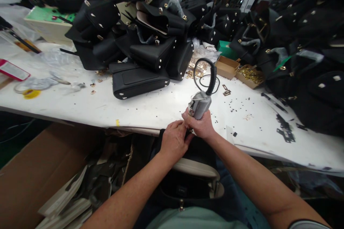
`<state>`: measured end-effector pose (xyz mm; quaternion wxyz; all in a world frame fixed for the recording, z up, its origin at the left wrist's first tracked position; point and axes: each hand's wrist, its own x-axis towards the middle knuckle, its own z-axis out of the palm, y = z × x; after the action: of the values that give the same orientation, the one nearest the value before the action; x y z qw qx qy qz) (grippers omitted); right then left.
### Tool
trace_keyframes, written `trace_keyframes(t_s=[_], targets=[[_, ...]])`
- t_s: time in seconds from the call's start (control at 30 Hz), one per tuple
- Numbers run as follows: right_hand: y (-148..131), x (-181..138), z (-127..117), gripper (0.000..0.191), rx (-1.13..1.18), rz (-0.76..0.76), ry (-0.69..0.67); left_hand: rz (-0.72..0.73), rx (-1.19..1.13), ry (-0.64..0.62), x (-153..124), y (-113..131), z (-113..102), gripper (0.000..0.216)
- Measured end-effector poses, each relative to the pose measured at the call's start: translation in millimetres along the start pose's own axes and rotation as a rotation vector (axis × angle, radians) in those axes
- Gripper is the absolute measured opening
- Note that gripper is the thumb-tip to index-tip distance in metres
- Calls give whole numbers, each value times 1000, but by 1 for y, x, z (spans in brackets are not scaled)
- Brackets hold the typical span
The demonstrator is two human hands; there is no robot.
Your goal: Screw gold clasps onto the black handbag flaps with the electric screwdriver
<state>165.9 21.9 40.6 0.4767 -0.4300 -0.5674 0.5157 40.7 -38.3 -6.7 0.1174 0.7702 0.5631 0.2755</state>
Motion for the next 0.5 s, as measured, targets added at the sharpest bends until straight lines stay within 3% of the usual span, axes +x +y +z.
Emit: trace_keyframes(t_s=[0.23, 0.4, 0.5], targets=[[-2, 5, -2, 38, 132, 31, 46, 80, -19, -91, -6, -4, -18, 46], [-14, 17, -10, 45, 299, -18, 168, 128, 15, -59, -12, -8, -23, 18], [-27, 22, -23, 46, 294, -79, 291, 127, 20, -49, -12, -6, -23, 16]])
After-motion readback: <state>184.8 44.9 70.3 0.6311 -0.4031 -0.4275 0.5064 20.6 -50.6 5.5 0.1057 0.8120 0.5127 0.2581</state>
